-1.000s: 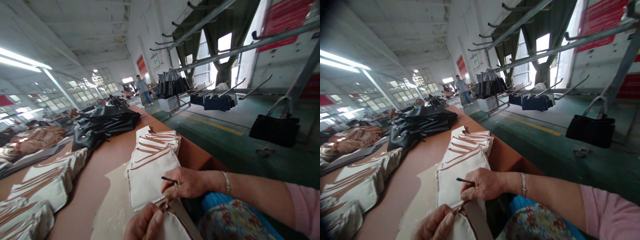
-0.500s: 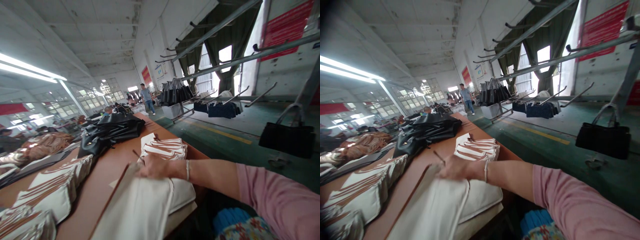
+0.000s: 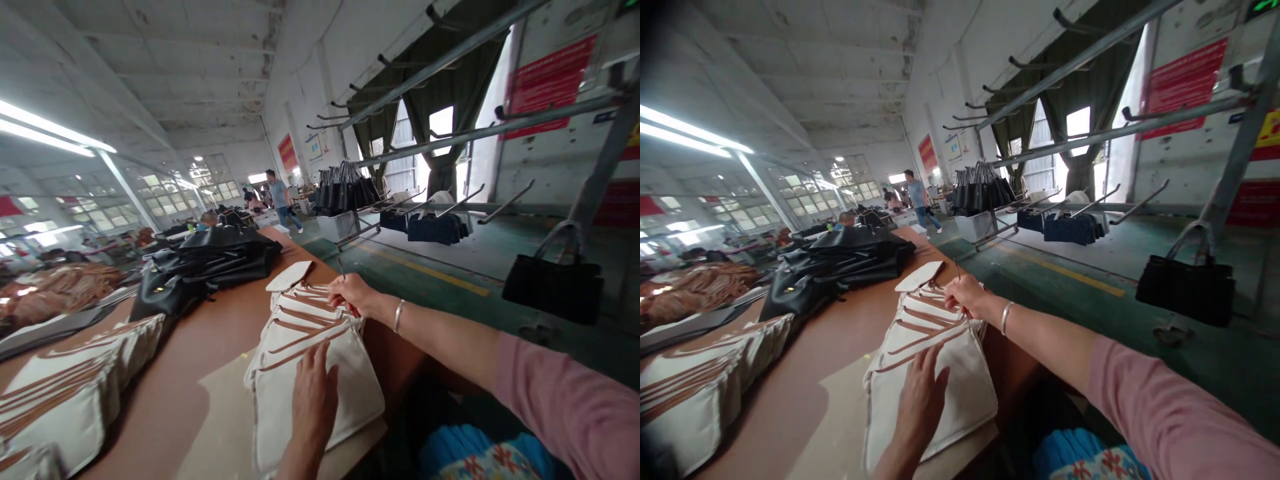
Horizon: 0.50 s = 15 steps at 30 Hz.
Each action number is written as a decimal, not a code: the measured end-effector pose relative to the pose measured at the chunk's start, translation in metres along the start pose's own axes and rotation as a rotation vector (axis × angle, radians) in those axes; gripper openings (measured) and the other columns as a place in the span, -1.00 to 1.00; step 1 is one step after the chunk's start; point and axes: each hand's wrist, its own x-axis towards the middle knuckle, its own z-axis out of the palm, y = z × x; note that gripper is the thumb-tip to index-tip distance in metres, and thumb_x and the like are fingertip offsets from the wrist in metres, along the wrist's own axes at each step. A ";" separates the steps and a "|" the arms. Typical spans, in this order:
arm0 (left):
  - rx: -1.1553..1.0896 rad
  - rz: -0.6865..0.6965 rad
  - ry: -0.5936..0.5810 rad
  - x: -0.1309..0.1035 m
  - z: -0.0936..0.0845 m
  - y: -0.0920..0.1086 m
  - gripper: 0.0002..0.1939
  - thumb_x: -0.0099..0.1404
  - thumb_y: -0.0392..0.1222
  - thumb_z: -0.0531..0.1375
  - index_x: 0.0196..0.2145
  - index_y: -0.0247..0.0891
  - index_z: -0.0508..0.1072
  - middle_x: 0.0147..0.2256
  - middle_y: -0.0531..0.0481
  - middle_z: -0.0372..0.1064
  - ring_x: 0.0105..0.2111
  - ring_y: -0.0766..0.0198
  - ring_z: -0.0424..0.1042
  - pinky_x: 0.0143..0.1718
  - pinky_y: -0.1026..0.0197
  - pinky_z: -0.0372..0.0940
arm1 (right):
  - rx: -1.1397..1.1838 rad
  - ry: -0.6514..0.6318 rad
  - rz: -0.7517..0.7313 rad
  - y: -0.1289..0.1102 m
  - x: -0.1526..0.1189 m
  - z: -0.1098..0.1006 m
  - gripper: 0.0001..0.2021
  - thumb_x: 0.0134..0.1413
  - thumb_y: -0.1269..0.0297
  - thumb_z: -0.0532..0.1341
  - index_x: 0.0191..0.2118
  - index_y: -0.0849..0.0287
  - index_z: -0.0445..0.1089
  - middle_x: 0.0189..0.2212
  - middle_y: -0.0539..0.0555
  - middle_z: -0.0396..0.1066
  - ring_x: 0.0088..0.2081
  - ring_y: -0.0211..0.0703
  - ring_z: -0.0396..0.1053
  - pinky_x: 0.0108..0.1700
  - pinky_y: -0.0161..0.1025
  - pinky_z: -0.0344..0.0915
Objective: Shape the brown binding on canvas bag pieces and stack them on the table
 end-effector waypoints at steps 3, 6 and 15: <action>0.031 0.013 -0.016 0.045 0.012 0.007 -0.64 0.32 -0.33 0.08 0.05 -0.21 0.38 -0.03 -0.15 0.40 -0.04 0.10 0.37 -0.01 0.10 0.22 | 0.001 0.050 0.006 0.041 -0.019 -0.019 -0.83 0.14 0.27 0.13 -0.40 0.28 0.30 -0.59 0.02 0.37 -0.72 -0.43 0.15 -0.74 -0.47 -0.05; 0.081 0.004 -0.025 0.061 0.022 0.012 -0.78 0.30 -0.27 0.11 -0.12 -0.24 0.46 -0.16 -0.16 0.42 -0.09 0.01 0.37 -0.10 0.05 0.21 | -0.026 0.073 -0.013 0.068 -0.032 -0.038 -0.81 0.14 0.24 0.08 -0.32 0.28 0.32 -0.57 0.02 0.39 -0.75 -0.43 0.11 -0.75 -0.46 -0.06; 0.037 -0.034 -0.197 0.041 0.035 0.016 -0.60 0.33 -0.39 0.04 0.09 -0.20 0.36 0.05 -0.17 0.42 0.02 0.09 0.41 -0.01 0.11 0.24 | -0.329 -0.323 -0.193 0.052 -0.022 -0.011 -0.74 -0.01 0.39 0.11 -0.21 0.22 0.49 -0.41 0.01 0.50 -0.46 -0.34 0.39 -0.49 -0.49 0.22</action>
